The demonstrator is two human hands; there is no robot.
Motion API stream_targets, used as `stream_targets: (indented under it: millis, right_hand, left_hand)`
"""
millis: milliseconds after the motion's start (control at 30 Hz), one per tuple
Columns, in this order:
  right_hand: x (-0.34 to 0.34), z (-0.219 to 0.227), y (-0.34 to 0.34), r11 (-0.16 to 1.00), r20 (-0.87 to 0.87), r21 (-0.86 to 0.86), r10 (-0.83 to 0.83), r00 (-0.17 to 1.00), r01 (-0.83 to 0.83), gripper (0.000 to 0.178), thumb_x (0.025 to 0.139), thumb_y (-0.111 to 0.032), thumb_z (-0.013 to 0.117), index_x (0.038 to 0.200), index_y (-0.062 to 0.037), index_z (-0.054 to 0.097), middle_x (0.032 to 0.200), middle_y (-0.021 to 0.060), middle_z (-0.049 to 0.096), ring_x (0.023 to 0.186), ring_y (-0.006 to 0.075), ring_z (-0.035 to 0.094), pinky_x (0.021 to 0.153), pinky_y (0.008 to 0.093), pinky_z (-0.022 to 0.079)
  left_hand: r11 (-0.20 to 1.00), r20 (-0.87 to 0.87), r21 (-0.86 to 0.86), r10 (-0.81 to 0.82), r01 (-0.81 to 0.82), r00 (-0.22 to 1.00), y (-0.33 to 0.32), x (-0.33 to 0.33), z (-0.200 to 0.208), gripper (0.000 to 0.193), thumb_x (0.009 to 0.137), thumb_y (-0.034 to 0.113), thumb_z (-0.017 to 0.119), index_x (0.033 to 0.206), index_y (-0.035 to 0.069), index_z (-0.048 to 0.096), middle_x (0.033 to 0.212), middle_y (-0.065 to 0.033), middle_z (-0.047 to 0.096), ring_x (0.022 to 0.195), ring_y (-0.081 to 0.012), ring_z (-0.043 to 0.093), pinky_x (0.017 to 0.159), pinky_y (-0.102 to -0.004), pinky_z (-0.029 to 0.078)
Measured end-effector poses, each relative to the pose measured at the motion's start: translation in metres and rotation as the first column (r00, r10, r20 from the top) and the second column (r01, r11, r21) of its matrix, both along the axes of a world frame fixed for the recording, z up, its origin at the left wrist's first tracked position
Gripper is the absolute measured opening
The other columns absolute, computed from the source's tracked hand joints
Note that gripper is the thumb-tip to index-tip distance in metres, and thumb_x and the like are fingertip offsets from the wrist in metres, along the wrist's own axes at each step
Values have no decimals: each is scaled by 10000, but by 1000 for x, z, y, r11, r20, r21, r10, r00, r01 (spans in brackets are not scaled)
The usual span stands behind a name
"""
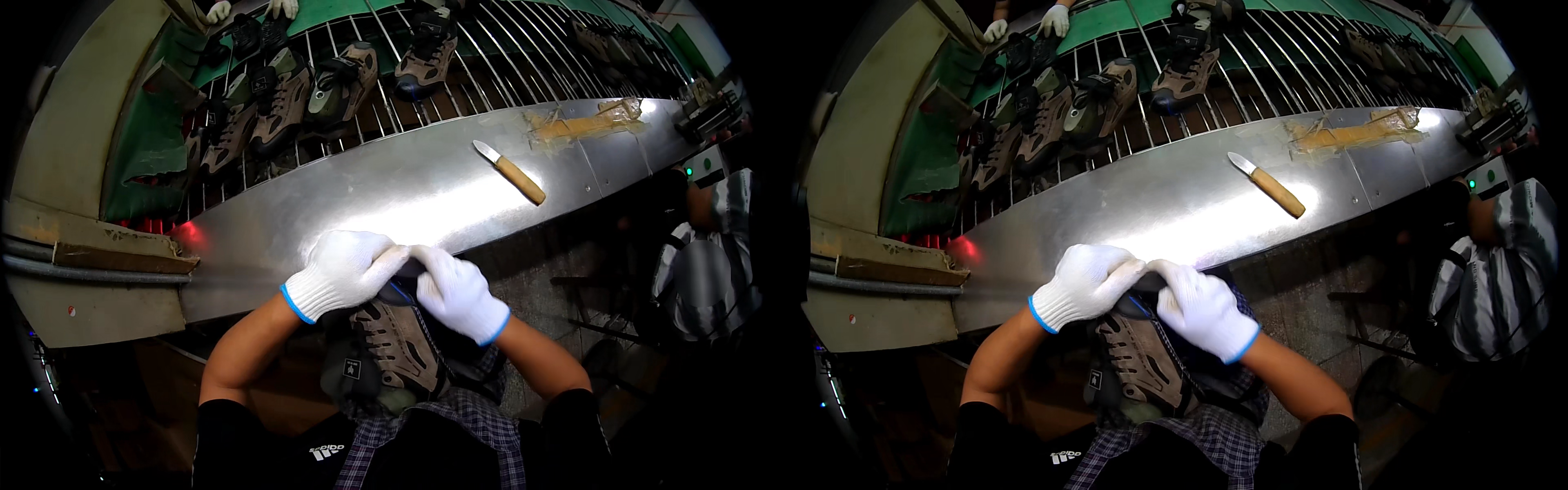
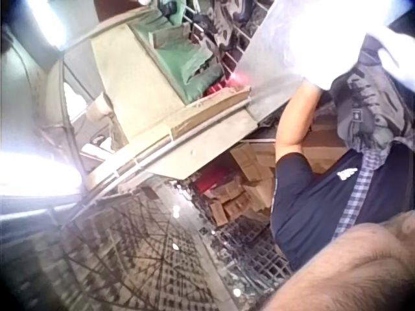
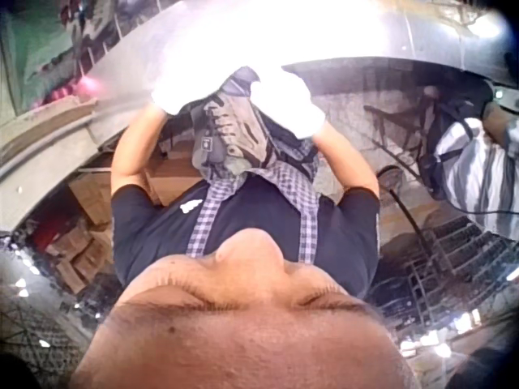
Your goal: The person holds a boot upper and uses a hand tool to press and secure the outer sole to the base of the shoe, before placing it back on a conveyor belt with other footwear.
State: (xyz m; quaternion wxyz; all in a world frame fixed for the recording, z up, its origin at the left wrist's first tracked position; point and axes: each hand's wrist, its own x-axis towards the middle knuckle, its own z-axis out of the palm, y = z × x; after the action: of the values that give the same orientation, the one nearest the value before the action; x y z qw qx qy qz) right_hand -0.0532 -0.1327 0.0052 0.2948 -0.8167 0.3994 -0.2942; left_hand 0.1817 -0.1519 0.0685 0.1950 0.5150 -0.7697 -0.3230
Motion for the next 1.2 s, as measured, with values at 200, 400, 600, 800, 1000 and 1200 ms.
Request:
stream_targets:
  millis: [200,400,600,800,1000,1200]
  right_hand:
    - [7,25,-3,976,41,207,61,997,-68,379,937,-87,557,1291,28,628,918,258,728,790,439,756,755,509,622]
    - [-11,68,24,966,-229,133,247,942,-221,680,899,-149,693,1483,106,454,1139,256,692,793,345,771,670,422,643]
    - [-28,73,37,943,-162,128,327,931,-309,832,908,-390,843,1564,-17,492,1393,276,616,1013,391,757,851,431,644]
    - [-8,69,21,929,-131,201,339,932,-309,780,982,-608,731,1583,-153,532,1396,246,663,1075,410,775,889,474,646]
    - [26,109,-6,907,-64,180,396,916,-380,797,965,-570,753,1571,-111,511,1229,259,763,1073,411,783,920,470,632]
    - [21,169,7,892,26,226,397,918,-392,1068,864,-353,897,1678,0,302,1416,330,665,1237,418,737,1053,438,596]
  left_hand:
    - [999,98,-22,44,-42,994,6,-6,2,511,1078,419,582,824,24,784,767,-210,735,704,-385,731,669,-450,578]
    - [995,225,31,86,-95,971,4,-9,1,461,1082,361,571,816,48,781,746,-154,738,689,-371,726,674,-427,587]
    - [702,-681,540,689,-465,248,35,0,-61,368,1092,319,596,1001,0,755,883,-119,768,827,-212,727,801,-336,588]
    - [741,-639,608,670,-287,377,55,10,-32,330,1040,116,666,1328,-33,602,1125,-165,751,1006,-203,736,912,-331,615]
    - [786,-771,599,618,-154,156,72,1,1,405,1012,64,534,1407,-20,566,1213,-136,698,1131,-232,693,1079,-384,567]
    - [890,-890,456,456,-36,14,85,21,-2,463,1083,270,559,1467,11,574,1374,-145,646,1306,-282,630,1184,-466,501]
